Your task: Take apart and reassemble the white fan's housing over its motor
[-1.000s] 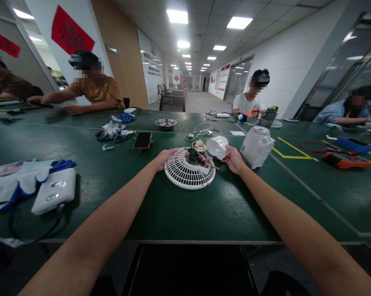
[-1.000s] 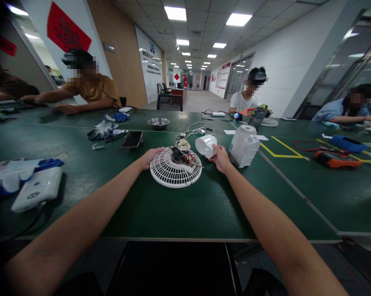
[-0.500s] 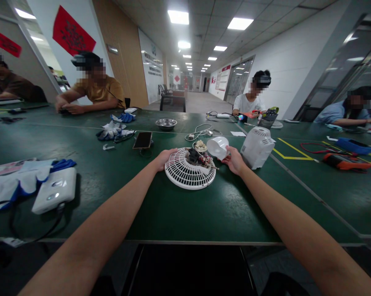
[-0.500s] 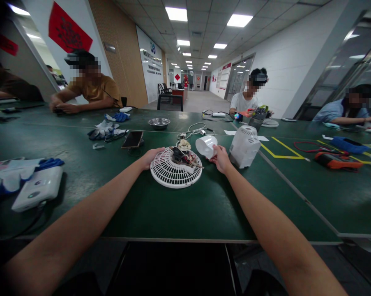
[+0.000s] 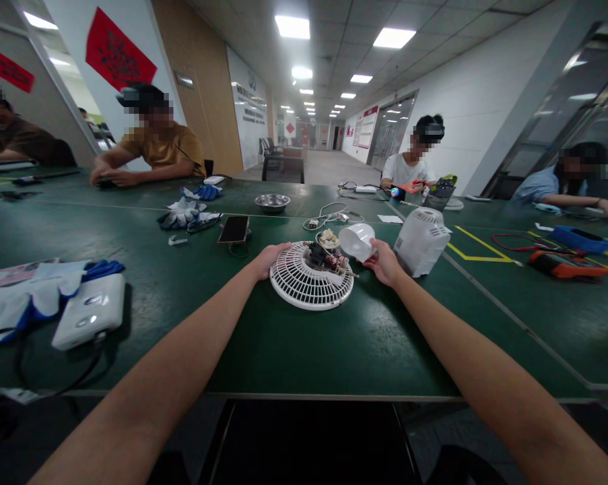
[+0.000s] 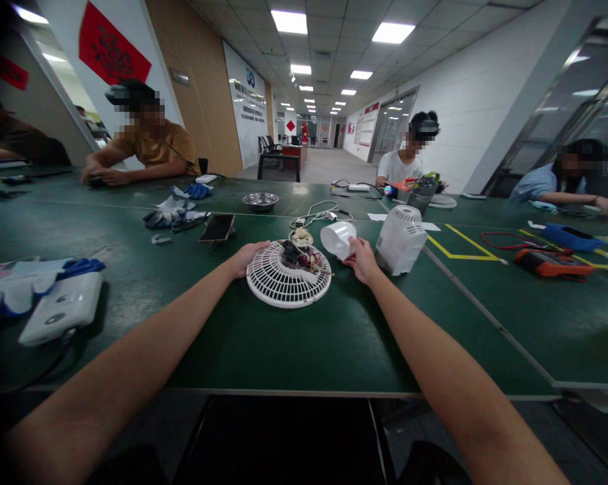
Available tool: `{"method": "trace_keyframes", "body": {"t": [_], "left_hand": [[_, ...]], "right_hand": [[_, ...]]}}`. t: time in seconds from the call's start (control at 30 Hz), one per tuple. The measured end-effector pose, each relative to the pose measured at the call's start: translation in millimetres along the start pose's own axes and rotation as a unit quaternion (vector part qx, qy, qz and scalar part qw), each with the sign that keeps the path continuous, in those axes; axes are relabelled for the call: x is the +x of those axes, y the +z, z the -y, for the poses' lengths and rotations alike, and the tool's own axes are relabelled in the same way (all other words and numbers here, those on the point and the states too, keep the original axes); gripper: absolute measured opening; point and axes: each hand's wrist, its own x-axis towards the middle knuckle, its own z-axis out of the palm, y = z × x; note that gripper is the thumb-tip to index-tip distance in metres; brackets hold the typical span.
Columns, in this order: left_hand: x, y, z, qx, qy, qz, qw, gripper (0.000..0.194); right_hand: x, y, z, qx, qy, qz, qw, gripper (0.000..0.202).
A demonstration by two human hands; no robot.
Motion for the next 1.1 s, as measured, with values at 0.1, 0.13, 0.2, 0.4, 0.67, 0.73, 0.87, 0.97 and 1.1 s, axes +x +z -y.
{"method": "trace_keyframes", "body": {"t": [0.1, 0.13, 0.2, 0.4, 0.67, 0.73, 0.87, 0.97, 1.1], "left_hand": [[-0.7, 0.7, -0.2, 0.002, 0.000, -0.001, 1.000, 0.016], [-0.8, 0.8, -0.3, 0.002, 0.001, -0.002, 1.000, 0.016], [-0.9, 1.1, -0.4, 0.002, 0.002, -0.003, 1.000, 0.017], [-2.3, 1.7, -1.0, 0.004, 0.002, -0.004, 1.000, 0.016], [-3.7, 5.6, -1.2, 0.001, 0.001, -0.012, 1.000, 0.019], [-4.0, 6.1, -1.4, 0.000, 0.000, -0.011, 1.000, 0.019], [-5.3, 6.0, -2.1, 0.001, -0.001, -0.010, 1.000, 0.017], [-6.1, 6.0, -2.4, 0.000, -0.001, -0.012, 1.000, 0.016], [-6.2, 6.1, -2.5, 0.000, -0.003, -0.015, 1.000, 0.016]], "right_hand": [[-0.2, 0.1, 0.2, 0.000, 0.001, 0.000, 1.000, 0.033], [-0.3, 0.2, 0.4, -0.001, 0.001, 0.000, 1.000, 0.033], [-0.7, 0.4, 0.9, -0.001, 0.001, -0.001, 1.000, 0.032], [-2.6, 1.4, 2.1, -0.004, 0.000, 0.000, 1.000, 0.031], [-4.9, 2.3, 2.9, -0.003, 0.001, -0.002, 1.000, 0.031], [-5.0, 2.4, 2.9, -0.003, 0.001, -0.002, 1.000, 0.031], [-4.6, 2.4, 3.0, -0.003, 0.002, -0.002, 1.000, 0.032], [-4.0, 2.0, 3.2, -0.003, 0.003, -0.001, 1.000, 0.032], [-4.0, 2.0, 3.4, -0.004, 0.005, -0.001, 1.000, 0.032]]}}
